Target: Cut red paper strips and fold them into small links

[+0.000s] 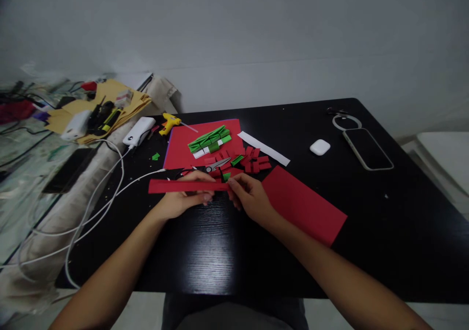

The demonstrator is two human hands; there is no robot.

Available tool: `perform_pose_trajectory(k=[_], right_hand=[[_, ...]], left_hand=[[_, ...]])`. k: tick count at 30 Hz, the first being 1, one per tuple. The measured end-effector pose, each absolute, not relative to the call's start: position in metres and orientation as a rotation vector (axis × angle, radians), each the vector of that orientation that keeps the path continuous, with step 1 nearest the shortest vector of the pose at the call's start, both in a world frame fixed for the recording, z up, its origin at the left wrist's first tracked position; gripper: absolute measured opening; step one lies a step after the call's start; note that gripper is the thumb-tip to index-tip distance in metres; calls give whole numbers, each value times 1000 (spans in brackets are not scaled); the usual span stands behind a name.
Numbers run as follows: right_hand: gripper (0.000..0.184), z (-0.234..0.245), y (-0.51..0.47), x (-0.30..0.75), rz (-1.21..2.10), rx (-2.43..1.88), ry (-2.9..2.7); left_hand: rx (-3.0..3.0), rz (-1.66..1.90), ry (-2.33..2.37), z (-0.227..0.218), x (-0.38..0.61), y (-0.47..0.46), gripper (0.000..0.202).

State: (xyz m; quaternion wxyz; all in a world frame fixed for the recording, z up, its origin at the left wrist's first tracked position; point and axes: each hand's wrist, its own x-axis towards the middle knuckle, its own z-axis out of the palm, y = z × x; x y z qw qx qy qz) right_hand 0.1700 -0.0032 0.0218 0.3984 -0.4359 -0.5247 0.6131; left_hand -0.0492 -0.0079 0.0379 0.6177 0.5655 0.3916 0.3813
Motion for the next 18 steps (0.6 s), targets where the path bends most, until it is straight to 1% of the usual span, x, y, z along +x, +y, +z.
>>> perform_pose_trajectory(k=[2,4,7,10,13,18], right_hand=[[35,24,-3,172,1556,-1114,-1366],[35,25,-3,173,1558,-1115,-1424],[32,24,-6,172,1560,-1112,-1500],[27,23,-7,172,1495,-1127,-1557],[27,21,-8,171,1434,-1127,-1591],[27,21,-8,171,1491,-1070,-1530]], left_hand=[[1333,861,887,37,-53,-5,27],[1324,861,906,35,-54,-1,23],[1250,792,926,35,-49,-2,26],[1279,663,947,36,-37,-11,26],[1227,578,890,35,-26,-21,28],[1205,608,945,29,-20,-26,32]])
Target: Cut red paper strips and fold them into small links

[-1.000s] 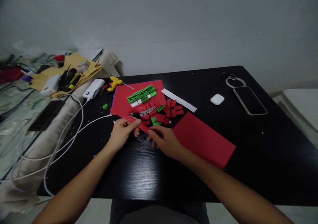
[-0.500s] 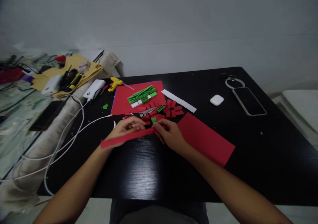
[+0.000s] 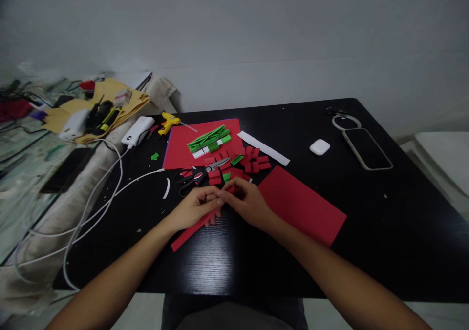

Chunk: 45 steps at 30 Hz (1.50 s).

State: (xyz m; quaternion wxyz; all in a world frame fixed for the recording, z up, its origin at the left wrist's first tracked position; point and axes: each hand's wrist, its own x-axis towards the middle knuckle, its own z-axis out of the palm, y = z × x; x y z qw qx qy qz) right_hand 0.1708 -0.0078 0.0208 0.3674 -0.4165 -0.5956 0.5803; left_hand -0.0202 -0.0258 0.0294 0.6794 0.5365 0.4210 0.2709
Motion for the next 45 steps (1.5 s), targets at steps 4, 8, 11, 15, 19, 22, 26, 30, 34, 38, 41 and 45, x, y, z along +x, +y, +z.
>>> perform_pose_trajectory(k=[4,8,11,15,19,22,26,30,34,38,41,45], right_hand=[[30,21,-9,170,1522,-1037,-1411],[33,20,-8,170,1473,-1054,-1317],[30,18,-6,169,1445,-1093,-1280],[28,18,-6,169,1457,-1088,-1246],[26,18,-7,169,1466,-1092,-1290],[25,18,-7,170,1471,-1097,-1297],[24,20,-6,171,1496,-1108,-1290],[23,21,-7,171,1495,-1118,-1294],[23,21,-7,172,1470,-1128,-1322],[23,21,-7,172,1496,-1103,-1325],[25,22,-7,171,1535,-1086,-1262],[26,24,-7,171,1580,-1051,-1231]], left_hand=[[1214,701,1040,27,-20,-25,34],[1255,735,1085,26,-19,-26,32],[1289,726,1119,25,-19,-27,31],[1311,707,1081,27,-18,-29,30],[1352,728,1069,32,-17,-30,31],[1401,759,1124,32,-15,-30,33],[1324,799,1077,30,-13,-31,32],[1122,796,984,32,-10,-31,37],[1058,796,992,32,-8,-32,41],[1073,827,1014,30,-8,-33,38],[1105,845,1023,28,-9,-34,35],[1105,865,1022,28,-10,-35,33]])
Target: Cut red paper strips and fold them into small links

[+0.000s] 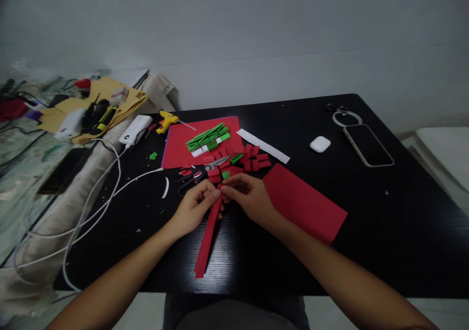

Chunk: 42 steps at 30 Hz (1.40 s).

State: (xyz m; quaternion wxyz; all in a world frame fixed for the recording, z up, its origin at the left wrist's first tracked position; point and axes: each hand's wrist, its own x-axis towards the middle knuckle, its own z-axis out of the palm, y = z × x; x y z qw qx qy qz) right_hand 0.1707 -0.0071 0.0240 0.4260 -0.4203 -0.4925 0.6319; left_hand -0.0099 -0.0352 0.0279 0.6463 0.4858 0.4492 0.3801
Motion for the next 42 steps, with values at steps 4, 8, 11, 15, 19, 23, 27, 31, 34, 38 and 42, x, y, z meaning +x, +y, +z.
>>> perform_pose_trajectory(k=[4,8,11,15,19,23,27,31,34,38,42], right_hand=[[25,25,-8,171,1554,-1050,-1252],[23,25,-9,171,1565,-1048,-1258],[20,26,-10,170,1589,-1029,-1239],[23,29,-11,170,1617,-974,-1235],[24,29,-11,171,1633,-940,-1236],[23,26,-9,171,1625,-939,-1223],[21,26,-9,171,1631,-921,-1221],[21,28,-9,171,1642,-914,-1225],[21,29,-9,170,1637,-901,-1219],[15,30,-8,170,1621,-880,-1235],[17,29,-8,170,1609,-899,-1246]], left_hand=[[1125,865,1028,27,-11,-36,32],[1155,861,1038,28,-12,-35,32],[1147,861,1042,30,-12,-34,33],[1085,880,1035,33,-12,-34,35],[1085,911,1028,35,-13,-35,33],[1074,904,1025,36,-14,-36,33],[1067,910,1008,36,-15,-35,32],[1105,940,977,36,-15,-34,30],[1125,936,975,36,-16,-33,28],[1089,927,985,36,-17,-31,27],[1096,926,992,36,-17,-29,26]])
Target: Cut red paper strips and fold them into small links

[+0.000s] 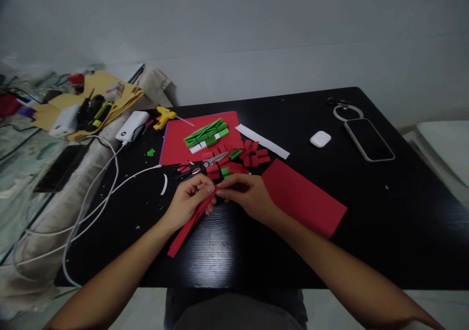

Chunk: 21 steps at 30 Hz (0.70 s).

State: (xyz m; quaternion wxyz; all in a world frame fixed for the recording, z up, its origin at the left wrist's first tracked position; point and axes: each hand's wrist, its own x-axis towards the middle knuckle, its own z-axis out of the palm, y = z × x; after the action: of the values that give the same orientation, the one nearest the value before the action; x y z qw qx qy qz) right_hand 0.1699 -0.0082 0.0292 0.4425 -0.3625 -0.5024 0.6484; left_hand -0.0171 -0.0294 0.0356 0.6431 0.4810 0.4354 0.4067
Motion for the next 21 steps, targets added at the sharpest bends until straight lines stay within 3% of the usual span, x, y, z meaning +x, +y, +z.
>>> perform_pose_trajectory(k=[5,21], right_hand=[[23,28,-9,169,1623,-925,-1245],[18,31,-10,171,1584,-913,-1299]], left_hand=[[1118,934,985,35,-19,-29,23],[1131,939,995,36,-19,-29,23]])
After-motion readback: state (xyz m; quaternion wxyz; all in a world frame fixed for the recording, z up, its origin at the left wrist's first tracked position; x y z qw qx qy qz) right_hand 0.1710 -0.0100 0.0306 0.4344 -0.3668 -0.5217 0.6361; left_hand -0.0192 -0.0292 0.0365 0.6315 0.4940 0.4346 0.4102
